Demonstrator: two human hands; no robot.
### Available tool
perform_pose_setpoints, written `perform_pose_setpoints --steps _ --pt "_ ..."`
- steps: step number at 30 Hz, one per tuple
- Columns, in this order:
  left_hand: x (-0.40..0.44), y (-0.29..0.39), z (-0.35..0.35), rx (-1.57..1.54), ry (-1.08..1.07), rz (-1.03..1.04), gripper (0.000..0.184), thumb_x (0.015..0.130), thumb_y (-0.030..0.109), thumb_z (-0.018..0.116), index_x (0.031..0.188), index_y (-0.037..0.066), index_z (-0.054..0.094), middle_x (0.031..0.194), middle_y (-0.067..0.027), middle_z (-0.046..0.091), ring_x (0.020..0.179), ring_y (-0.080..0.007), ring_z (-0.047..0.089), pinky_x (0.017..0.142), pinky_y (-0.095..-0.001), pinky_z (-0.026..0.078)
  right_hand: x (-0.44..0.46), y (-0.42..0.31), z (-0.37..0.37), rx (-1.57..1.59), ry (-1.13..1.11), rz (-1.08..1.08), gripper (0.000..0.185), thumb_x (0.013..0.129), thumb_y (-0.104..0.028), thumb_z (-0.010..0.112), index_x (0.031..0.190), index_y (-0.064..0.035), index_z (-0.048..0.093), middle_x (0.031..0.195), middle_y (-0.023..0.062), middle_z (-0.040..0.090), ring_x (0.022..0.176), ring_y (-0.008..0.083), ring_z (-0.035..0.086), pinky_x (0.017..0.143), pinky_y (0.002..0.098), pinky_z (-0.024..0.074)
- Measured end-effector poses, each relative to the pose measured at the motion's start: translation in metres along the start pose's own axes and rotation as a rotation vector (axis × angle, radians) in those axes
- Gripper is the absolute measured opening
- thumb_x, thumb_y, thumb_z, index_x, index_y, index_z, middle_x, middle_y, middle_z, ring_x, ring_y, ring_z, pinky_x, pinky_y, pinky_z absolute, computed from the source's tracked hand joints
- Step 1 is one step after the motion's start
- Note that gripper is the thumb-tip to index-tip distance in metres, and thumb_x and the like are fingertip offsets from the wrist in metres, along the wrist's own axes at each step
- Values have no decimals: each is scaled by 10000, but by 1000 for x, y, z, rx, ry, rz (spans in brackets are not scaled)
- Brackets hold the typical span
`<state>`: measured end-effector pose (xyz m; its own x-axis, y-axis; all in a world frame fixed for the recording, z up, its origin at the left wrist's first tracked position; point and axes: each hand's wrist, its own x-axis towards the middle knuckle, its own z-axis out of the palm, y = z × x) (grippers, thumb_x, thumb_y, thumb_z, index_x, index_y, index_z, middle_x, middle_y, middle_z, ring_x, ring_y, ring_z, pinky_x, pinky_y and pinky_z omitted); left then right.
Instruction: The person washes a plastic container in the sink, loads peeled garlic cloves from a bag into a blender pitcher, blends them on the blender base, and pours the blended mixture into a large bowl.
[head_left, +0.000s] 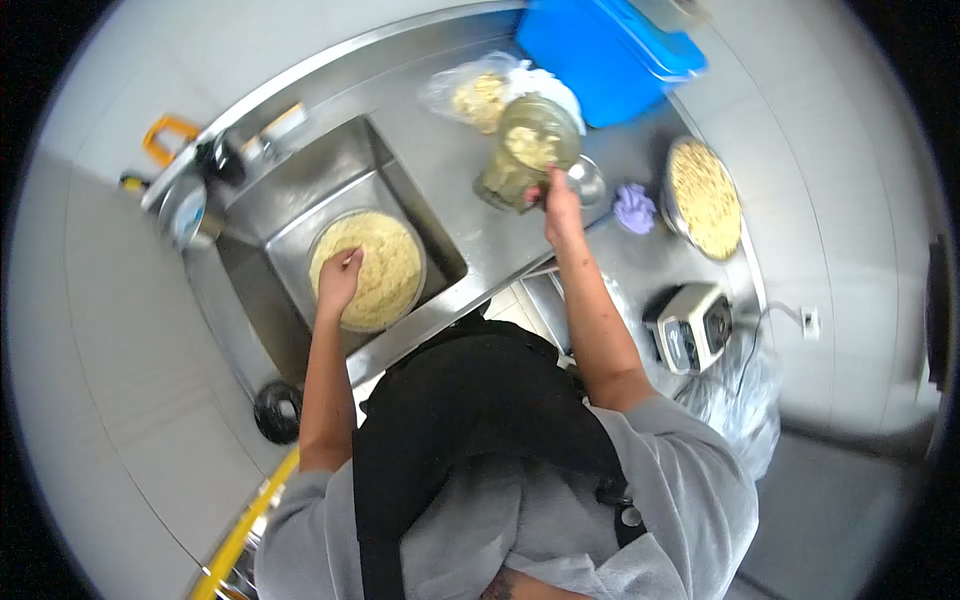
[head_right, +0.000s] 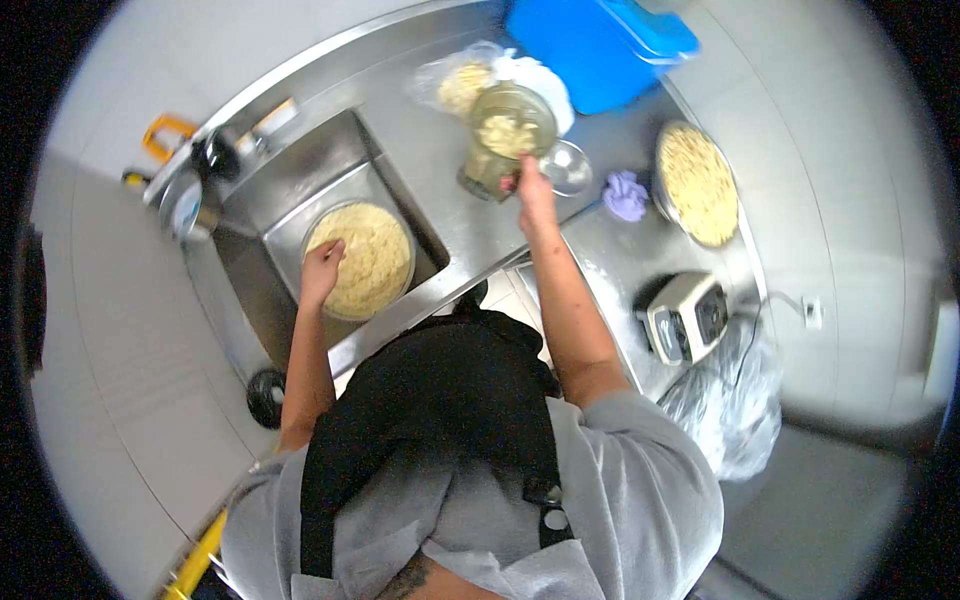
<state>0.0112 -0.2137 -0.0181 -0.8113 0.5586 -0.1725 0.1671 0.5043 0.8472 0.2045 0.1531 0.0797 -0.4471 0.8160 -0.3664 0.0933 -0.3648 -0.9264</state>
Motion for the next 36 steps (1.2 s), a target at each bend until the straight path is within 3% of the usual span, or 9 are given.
perform_pose_setpoints --steps 5,10,12,13,18,23,28,31,36 --pt "20 8 12 2 -85 32 452 1010 335 616 1272 -33 637 1061 -138 737 938 -179 698 829 -311 512 5 2 -9 -22 -39 -20 607 966 -524 627 1197 37 614 946 75 677 735 149 617 820 320 477" --pt "48 -29 33 20 -128 152 498 1000 370 642 1330 -1 605 1039 -83 709 859 -134 639 760 -287 493 3 -2 -56 -275 -76 -66 857 966 -742 408 1141 53 676 1009 117 697 892 189 626 879 314 491" --pt "42 -7 25 -14 -203 92 529 984 424 655 1294 -5 641 1018 -83 711 847 -144 641 752 -300 500 0 -11 -80 -140 -62 -56 839 954 -735 455 1020 59 719 996 114 709 874 199 633 844 321 508" --pt "34 13 24 29 -275 -43 468 991 356 648 1301 5 646 1238 -153 696 1099 -265 668 960 -357 504 -3 -13 -98 -226 -12 -63 770 954 -696 499 971 39 731 922 110 711 824 196 637 791 333 515" --pt "44 2 34 33 -274 -8 480 994 349 654 1302 -18 634 1195 -146 704 1027 -224 684 910 -336 522 20 -6 -176 -808 220 -373 457 914 -486 661 870 -38 739 659 155 656 602 269 611 628 411 493" --pt "24 54 53 -115 -227 -101 444 1001 340 655 1284 -3 651 1034 -92 704 967 -184 673 833 -327 530 -6 -11 -225 -900 156 -265 422 901 -447 658 922 -39 764 848 214 719 795 397 694 740 466 544" --pt "37 61 63 18 -312 0 424 1014 278 579 1268 -55 645 1145 -159 721 1016 -208 688 892 -333 530 -53 -54 -266 -916 159 -357 356 920 -371 658 1079 -67 750 1019 185 740 925 327 717 822 420 551" --pt "23 85 65 245 -299 -96 490 948 344 642 1282 -14 648 1185 -217 705 1074 -317 683 929 -386 520 -74 -70 -283 -960 182 -310 350 975 -356 646 1089 -38 738 896 146 741 798 212 692 747 354 523" --pt "5 80 71 334 -5 -22 540 943 456 637 1291 44 645 1293 -217 644 1226 -382 591 1073 -460 443 -54 -27 -263 -768 -173 -141 400 1004 -339 647 1149 30 701 953 86 712 881 158 662 818 298 520"
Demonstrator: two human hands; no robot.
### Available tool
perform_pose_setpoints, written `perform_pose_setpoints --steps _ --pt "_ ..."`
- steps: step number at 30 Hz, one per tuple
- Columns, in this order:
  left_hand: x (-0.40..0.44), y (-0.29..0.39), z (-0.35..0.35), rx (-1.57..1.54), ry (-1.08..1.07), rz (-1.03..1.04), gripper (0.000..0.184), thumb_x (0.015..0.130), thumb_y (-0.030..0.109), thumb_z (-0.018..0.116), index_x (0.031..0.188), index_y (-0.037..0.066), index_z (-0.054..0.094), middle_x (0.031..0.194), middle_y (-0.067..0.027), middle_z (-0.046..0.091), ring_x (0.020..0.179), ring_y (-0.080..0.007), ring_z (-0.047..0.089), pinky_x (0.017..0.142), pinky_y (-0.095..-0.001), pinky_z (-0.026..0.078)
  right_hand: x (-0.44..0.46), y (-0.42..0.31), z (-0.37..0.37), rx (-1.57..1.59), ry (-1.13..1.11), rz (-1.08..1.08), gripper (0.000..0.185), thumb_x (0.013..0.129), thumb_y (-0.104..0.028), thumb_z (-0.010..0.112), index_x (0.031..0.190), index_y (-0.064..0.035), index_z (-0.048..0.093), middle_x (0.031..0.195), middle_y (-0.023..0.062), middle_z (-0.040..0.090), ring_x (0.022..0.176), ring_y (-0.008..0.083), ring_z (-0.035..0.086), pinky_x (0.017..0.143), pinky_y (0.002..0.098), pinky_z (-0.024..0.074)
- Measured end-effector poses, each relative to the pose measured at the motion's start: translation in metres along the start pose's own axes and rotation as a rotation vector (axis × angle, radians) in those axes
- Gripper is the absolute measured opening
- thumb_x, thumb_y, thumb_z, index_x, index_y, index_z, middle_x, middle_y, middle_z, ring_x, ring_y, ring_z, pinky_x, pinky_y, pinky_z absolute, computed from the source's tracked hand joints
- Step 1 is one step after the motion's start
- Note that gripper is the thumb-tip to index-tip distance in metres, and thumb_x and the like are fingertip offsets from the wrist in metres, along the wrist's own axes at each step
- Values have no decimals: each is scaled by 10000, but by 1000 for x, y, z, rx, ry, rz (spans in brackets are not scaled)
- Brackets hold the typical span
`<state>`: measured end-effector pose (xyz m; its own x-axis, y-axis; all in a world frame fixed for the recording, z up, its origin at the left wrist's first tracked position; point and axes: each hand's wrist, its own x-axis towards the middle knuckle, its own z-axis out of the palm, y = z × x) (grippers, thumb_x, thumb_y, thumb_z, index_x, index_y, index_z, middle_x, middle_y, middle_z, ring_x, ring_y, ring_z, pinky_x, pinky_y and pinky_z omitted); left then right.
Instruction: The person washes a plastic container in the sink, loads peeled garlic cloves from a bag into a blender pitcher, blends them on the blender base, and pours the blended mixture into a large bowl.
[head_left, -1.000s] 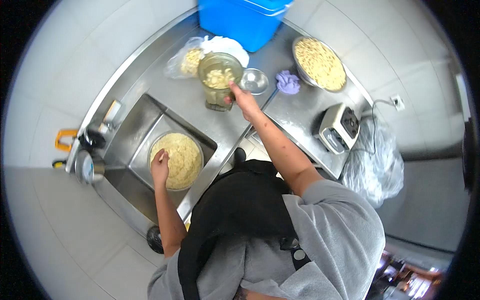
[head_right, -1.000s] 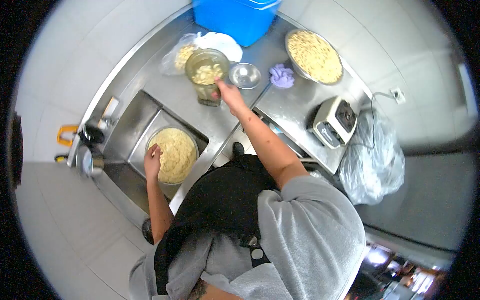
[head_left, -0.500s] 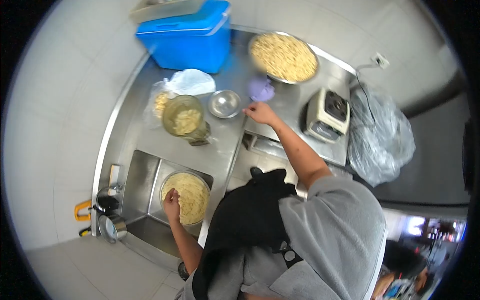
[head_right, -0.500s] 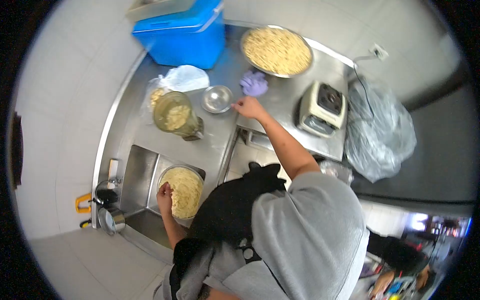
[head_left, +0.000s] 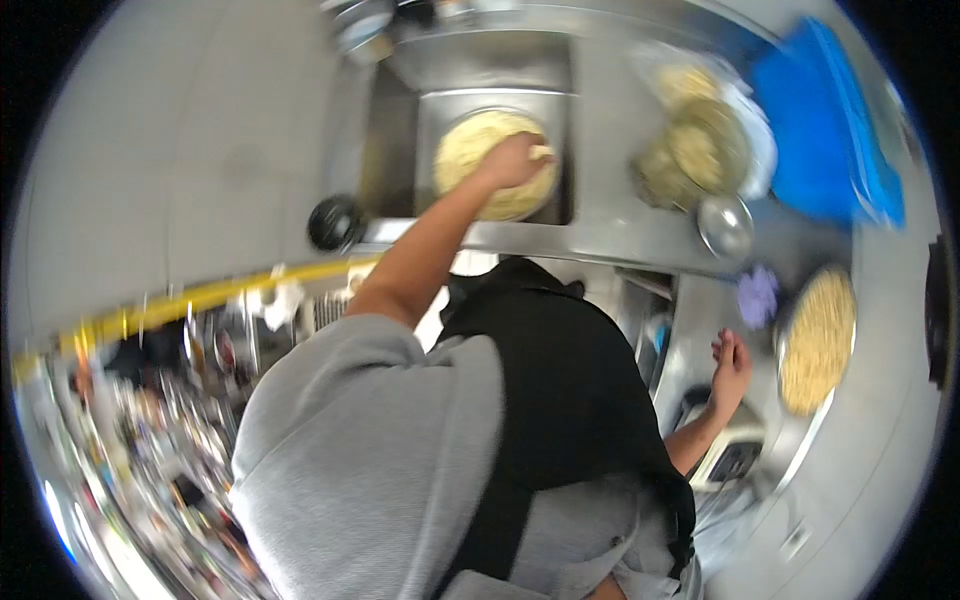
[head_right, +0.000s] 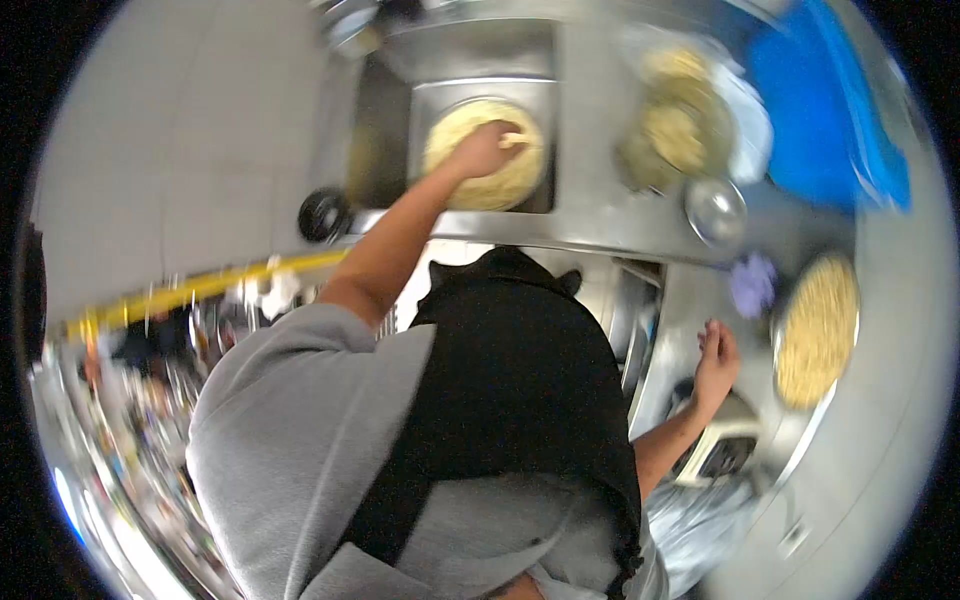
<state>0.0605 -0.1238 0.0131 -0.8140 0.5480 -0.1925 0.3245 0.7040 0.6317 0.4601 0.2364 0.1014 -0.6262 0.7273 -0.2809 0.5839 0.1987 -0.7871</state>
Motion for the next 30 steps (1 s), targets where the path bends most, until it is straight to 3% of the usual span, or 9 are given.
perform_pose_setpoints --steps 3,8,9,11,13,17,20,23,30 --pt "-64 -20 -20 164 288 -187 461 918 359 676 1248 38 649 1260 -207 641 1188 -385 608 1029 -442 481 10 -16 43 -31 -142 -57 410 1004 -353 647 1131 32 702 938 79 707 884 152 655 831 297 514" --pt "-199 -143 -18 929 581 -784 659 835 434 738 1363 99 529 1401 -178 526 1381 -415 385 1143 -629 239 82 -37 43 -125 -294 -204 424 997 -367 653 1130 33 700 952 96 715 889 155 641 836 298 500" --pt "-224 -168 -22 938 522 -848 508 871 392 712 1295 134 603 1415 -158 541 1392 -391 396 1156 -616 240 91 -46 51 -126 -291 -219 424 997 -367 653 1130 33 700 952 96 715 889 155 641 836 298 500" --pt "-255 -196 -37 953 381 -780 357 902 343 692 1196 142 674 1353 -142 620 1356 -321 488 1168 -612 213 103 -60 58 -250 -333 -356 395 984 -346 668 1120 23 707 959 117 729 894 153 646 836 298 500" --pt "-255 -209 -56 743 414 -625 263 935 264 661 1117 78 698 1189 -167 701 1176 -317 636 1112 -564 348 97 -84 67 -316 -345 -398 365 971 -328 678 1102 10 715 941 133 735 870 149 654 819 304 510" --pt "-189 -95 -105 243 715 -242 297 995 217 604 1197 0 616 1082 -272 679 999 -452 661 851 -470 541 101 -96 78 -240 -253 -440 378 944 -354 697 1069 2 723 884 154 734 799 183 678 766 319 525" --pt "-136 24 -118 -222 842 -197 425 994 314 657 1262 -8 580 1088 -195 701 981 -283 686 881 -379 528 102 -109 59 -262 -195 -300 396 926 -367 710 1061 4 727 875 152 741 813 211 704 763 323 533" --pt "-45 94 -122 -816 608 84 681 809 311 877 1251 -85 542 1092 -145 685 951 -186 666 859 -310 543 111 -118 61 -95 -1 -423 401 904 -365 734 1065 2 733 902 145 743 834 214 714 767 334 546" --pt "120 237 -64 -1160 -95 42 662 856 413 813 1178 -114 575 930 -140 698 863 -185 687 715 -287 542 151 -211 75 270 58 -656 588 881 -429 775 1271 -5 657 1162 108 706 1046 189 648 899 338 523"
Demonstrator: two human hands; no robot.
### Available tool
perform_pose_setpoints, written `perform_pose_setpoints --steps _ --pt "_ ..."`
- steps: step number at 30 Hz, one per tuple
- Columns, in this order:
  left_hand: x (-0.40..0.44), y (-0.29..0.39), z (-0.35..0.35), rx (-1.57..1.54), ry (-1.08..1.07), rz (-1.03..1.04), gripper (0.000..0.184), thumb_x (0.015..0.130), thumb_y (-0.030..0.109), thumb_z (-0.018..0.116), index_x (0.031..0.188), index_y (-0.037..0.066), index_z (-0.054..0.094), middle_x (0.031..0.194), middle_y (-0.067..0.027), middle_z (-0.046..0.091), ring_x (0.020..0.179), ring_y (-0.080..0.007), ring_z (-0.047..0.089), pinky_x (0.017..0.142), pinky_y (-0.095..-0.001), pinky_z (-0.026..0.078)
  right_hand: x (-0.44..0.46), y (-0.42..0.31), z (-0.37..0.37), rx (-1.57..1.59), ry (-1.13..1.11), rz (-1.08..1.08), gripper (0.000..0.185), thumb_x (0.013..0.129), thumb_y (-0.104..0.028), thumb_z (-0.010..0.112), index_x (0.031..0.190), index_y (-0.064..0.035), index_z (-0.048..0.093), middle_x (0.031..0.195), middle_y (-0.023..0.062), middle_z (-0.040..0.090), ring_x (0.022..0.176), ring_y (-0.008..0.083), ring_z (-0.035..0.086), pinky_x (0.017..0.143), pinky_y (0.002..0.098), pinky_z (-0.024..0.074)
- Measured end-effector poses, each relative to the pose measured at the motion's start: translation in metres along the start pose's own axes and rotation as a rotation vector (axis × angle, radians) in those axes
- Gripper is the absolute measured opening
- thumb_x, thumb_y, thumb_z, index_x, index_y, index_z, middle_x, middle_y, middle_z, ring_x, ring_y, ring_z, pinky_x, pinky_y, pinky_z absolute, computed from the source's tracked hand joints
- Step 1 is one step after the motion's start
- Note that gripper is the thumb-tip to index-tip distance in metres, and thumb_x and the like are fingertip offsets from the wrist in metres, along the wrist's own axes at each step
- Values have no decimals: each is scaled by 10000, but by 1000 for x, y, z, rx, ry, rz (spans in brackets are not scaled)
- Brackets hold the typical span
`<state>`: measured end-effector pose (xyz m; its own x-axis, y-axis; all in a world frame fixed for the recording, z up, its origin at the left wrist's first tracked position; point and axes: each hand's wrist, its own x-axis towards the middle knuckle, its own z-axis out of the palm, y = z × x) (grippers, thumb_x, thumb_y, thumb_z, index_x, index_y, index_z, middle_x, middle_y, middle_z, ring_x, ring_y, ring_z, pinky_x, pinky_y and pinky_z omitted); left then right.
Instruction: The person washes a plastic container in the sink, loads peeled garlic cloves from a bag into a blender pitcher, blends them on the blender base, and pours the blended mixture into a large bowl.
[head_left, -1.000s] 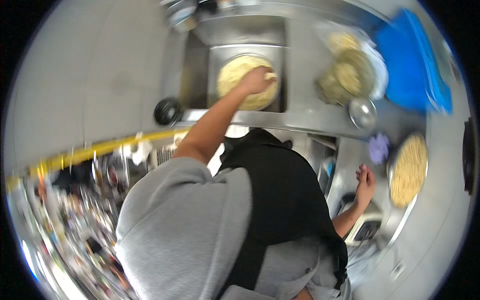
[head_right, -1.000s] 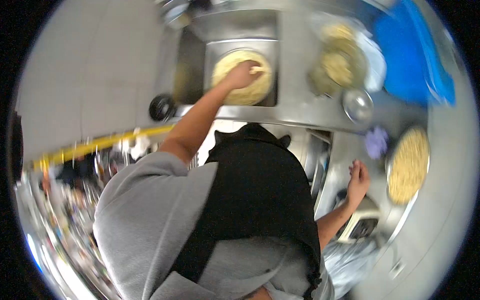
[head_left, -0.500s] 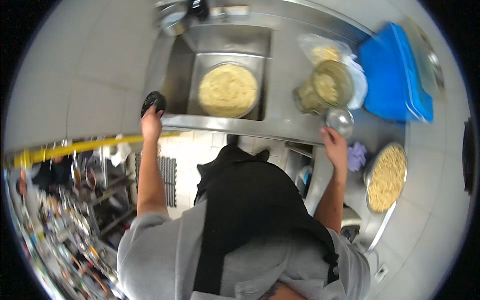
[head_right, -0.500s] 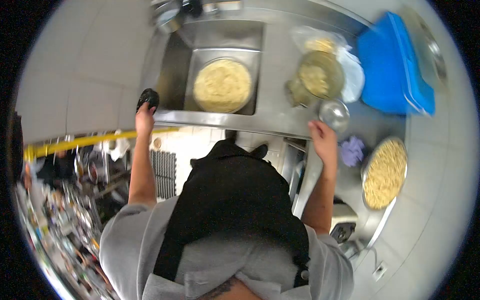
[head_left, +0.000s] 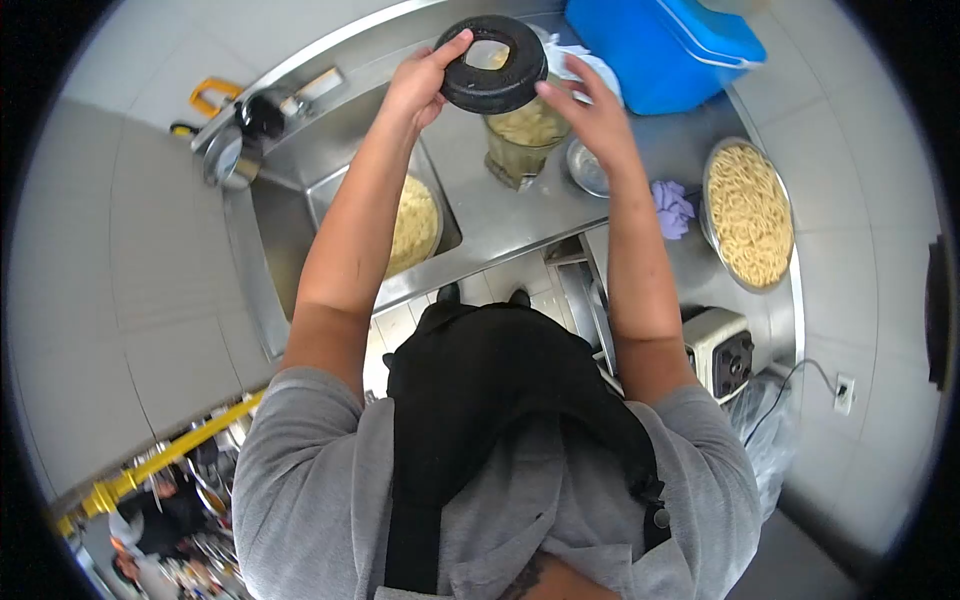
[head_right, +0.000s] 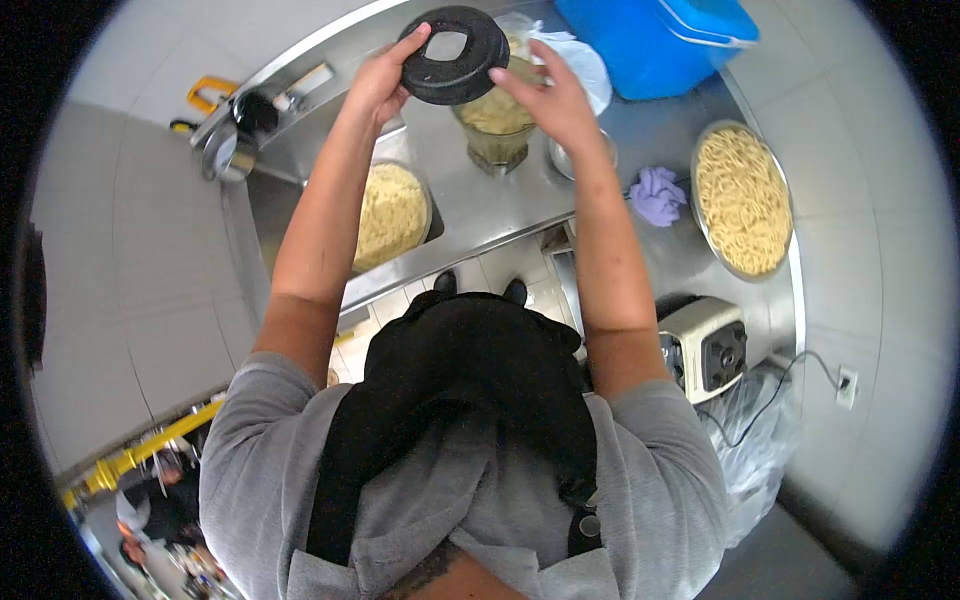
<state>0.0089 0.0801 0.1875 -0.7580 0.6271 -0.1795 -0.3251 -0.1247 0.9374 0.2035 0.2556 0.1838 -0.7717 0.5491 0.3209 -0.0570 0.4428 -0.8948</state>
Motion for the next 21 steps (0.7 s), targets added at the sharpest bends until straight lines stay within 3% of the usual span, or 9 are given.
perform_pose_setpoints --steps 3,4,5,7,8,11,14,17,21 --pt "36 -28 22 326 102 50 753 872 536 742 1120 -168 641 960 -192 723 885 -273 704 784 -361 552 13 -23 -2 57 -185 175 635 872 -462 771 1252 34 660 1147 123 716 1042 198 658 913 340 520" --pt "20 -20 35 632 206 140 839 869 641 666 1034 -181 688 993 -294 721 946 -389 713 868 -433 537 16 -16 0 -153 -146 193 651 867 -500 757 1239 27 673 1133 142 727 1041 219 680 914 336 521" --pt "16 -18 40 639 175 147 839 869 641 666 1034 -181 688 993 -294 721 946 -389 713 868 -433 537 15 -9 -2 -259 -127 209 697 869 -570 711 1216 33 680 1130 201 727 1045 282 701 927 355 522" --pt "15 -21 45 1011 117 71 859 891 684 605 981 -164 710 952 -288 721 950 -365 711 858 -409 523 9 -6 -3 -397 -79 266 701 897 -603 636 1172 39 694 1120 248 707 1037 370 687 927 405 525" --pt "14 -25 48 1118 91 125 812 900 672 586 920 -128 729 921 -318 709 950 -423 707 852 -440 530 5 -3 1 -403 -55 277 701 897 -603 636 1172 39 694 1120 248 707 1037 370 687 927 405 525" --pt "16 -30 52 1348 32 287 737 905 624 596 929 -99 738 923 -319 705 948 -449 699 854 -478 534 -10 6 15 -621 135 206 698 911 -606 571 1055 61 716 1139 311 656 1081 449 639 955 472 505" --pt "9 -21 59 1328 1 344 587 892 515 659 918 -66 741 948 -295 711 952 -442 692 864 -480 542 -16 4 18 -803 164 211 671 987 -535 435 1071 64 725 1198 349 596 1134 484 600 1026 513 462" --pt "5 -11 61 1303 -36 367 506 875 440 713 901 -65 734 956 -278 718 951 -430 691 871 -475 548 -7 12 19 -627 90 408 670 1012 -504 381 1093 67 723 1230 355 590 1148 488 597 1051 517 448" --pt "10 -7 61 1370 -80 456 433 860 390 745 899 -41 739 976 -270 717 955 -421 695 849 -469 556 0 16 23 -682 72 460 674 1035 -477 343 1108 85 708 1293 378 555 1165 499 590 1058 516 448"
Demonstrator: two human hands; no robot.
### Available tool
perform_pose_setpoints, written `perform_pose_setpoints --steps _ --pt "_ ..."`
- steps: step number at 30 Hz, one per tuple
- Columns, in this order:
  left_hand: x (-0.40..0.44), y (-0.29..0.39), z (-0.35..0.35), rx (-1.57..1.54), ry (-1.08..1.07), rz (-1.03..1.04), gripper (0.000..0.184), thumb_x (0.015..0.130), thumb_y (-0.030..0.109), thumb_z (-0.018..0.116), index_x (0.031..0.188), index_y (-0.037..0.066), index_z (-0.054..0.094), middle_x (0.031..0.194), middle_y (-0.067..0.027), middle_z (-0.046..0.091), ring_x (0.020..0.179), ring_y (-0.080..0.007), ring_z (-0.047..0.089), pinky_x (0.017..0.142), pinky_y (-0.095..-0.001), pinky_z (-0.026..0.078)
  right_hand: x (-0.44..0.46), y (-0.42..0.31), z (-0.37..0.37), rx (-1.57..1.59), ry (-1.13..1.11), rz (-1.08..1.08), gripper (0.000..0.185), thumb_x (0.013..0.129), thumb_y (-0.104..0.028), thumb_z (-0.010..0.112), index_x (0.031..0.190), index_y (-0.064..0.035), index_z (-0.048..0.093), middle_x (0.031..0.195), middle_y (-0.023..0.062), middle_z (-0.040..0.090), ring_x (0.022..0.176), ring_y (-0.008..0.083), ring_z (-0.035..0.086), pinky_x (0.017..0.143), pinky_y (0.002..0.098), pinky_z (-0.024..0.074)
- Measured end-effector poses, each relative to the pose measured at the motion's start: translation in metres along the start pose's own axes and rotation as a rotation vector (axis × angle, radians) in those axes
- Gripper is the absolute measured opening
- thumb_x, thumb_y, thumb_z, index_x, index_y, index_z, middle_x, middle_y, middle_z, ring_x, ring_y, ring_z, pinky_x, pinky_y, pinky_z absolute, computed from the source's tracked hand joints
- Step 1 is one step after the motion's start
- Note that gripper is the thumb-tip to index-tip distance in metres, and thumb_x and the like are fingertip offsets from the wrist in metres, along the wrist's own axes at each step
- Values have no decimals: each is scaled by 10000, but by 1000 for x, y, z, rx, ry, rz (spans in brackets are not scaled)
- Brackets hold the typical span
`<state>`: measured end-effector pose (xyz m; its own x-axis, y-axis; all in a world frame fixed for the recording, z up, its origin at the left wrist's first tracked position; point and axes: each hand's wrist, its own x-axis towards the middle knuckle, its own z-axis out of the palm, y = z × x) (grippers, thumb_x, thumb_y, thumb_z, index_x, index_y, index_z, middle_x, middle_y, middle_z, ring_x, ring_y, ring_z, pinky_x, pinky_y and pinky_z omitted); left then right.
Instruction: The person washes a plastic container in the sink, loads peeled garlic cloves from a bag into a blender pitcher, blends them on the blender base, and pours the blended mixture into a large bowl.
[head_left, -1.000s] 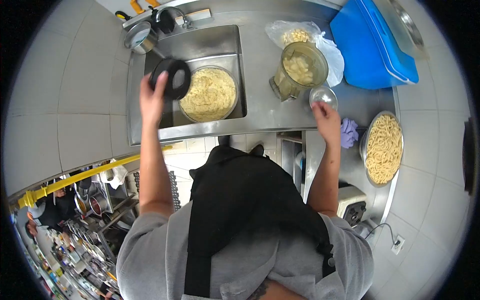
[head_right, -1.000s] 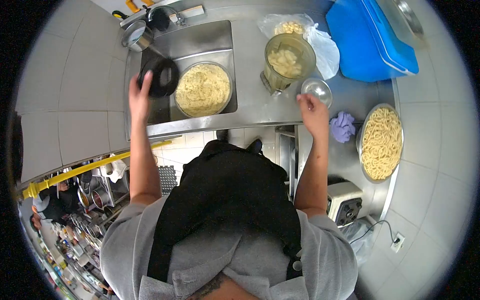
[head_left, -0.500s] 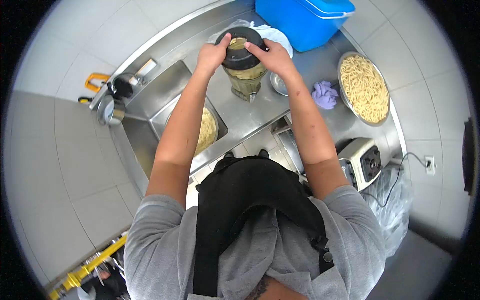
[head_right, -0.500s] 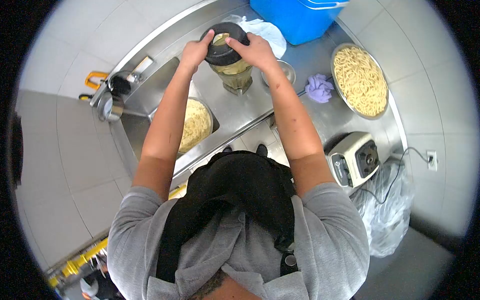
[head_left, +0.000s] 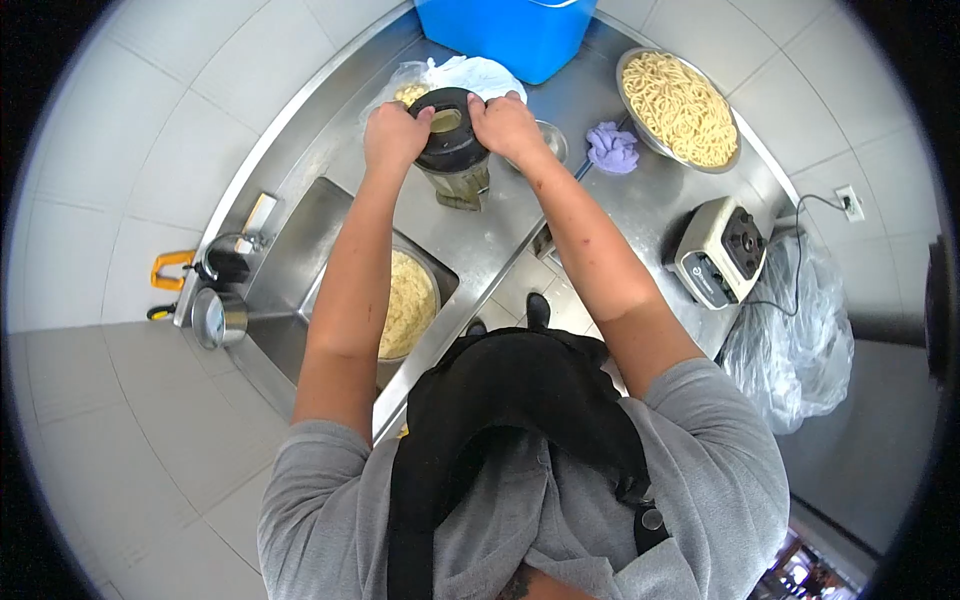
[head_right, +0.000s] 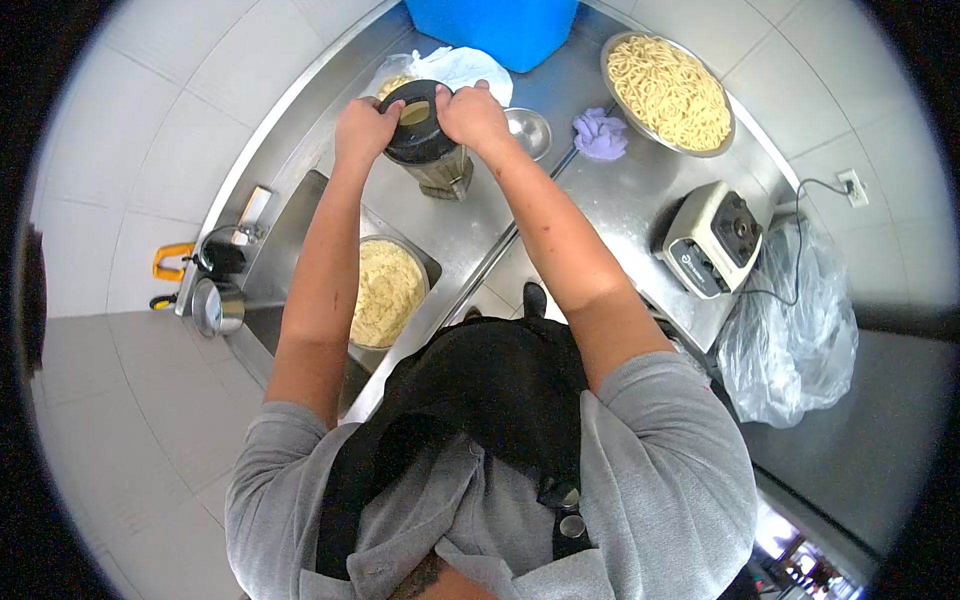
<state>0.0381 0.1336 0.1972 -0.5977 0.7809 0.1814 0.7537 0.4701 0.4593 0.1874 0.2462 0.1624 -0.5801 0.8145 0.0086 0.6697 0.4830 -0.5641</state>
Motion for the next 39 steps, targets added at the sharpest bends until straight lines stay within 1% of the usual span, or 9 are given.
perform_pose_setpoints --steps 4,6,7,9,13,17,29,31,39 --pt "-4 1 10 8 17 61 607 842 523 731 1157 5 720 1088 -302 689 1090 -427 659 935 -470 520 -2 8 7 -67 26 32 729 1050 -516 293 1178 95 668 1242 387 590 1214 454 585 1085 513 432" --pt "-18 18 5 5 60 156 886 774 654 743 1417 70 570 1365 -339 536 1293 -481 518 1051 -504 451 -17 -4 -10 -23 -42 -3 720 1061 -500 262 1200 94 645 1190 336 639 1088 412 668 957 502 530" --pt "-14 17 8 -7 43 186 886 774 654 743 1417 70 570 1365 -339 536 1293 -481 518 1051 -504 451 -29 -10 -21 -26 -23 28 720 1061 -500 262 1200 94 645 1190 336 639 1088 412 668 957 502 530" --pt "3 14 4 -29 -293 348 1148 650 787 752 1550 159 413 1513 -321 383 1379 -519 403 1104 -537 397 -36 -20 -34 317 -253 174 679 1076 -452 234 1210 104 598 1165 305 652 812 389 727 734 460 602" --pt "4 7 3 63 -287 503 1228 549 798 787 1561 221 402 1476 -310 427 1368 -495 427 1117 -532 379 -26 -7 -18 363 -148 35 611 1088 -400 221 1199 103 551 992 284 687 535 340 676 583 406 601" --pt "4 11 7 111 -256 505 1176 551 677 828 1553 214 422 1358 -276 511 1279 -453 525 1083 -529 401 -20 0 -10 364 -93 -27 634 1089 -430 227 1157 90 583 870 267 696 526 323 674 629 421 593" --pt "1 11 7 216 -222 553 1142 589 718 782 1558 238 413 1430 -286 473 1291 -476 505 1068 -534 415 -10 12 7 257 -121 -60 603 1093 -394 219 1175 80 582 800 267 694 548 347 668 632 433 576" --pt "-5 11 12 242 -156 568 1142 600 721 769 1561 222 407 1419 -282 478 1264 -469 520 1062 -523 417 1 27 28 149 195 -318 624 1091 -405 215 1077 78 610 772 262 693 636 371 688 720 462 565" --pt "-14 11 20 362 -86 538 1109 653 764 691 1569 216 391 1427 -279 464 1253 -472 515 1040 -521 419 -17 11 13 356 87 -165 766 1060 -561 245 980 81 655 762 233 679 669 328 672 706 455 541"
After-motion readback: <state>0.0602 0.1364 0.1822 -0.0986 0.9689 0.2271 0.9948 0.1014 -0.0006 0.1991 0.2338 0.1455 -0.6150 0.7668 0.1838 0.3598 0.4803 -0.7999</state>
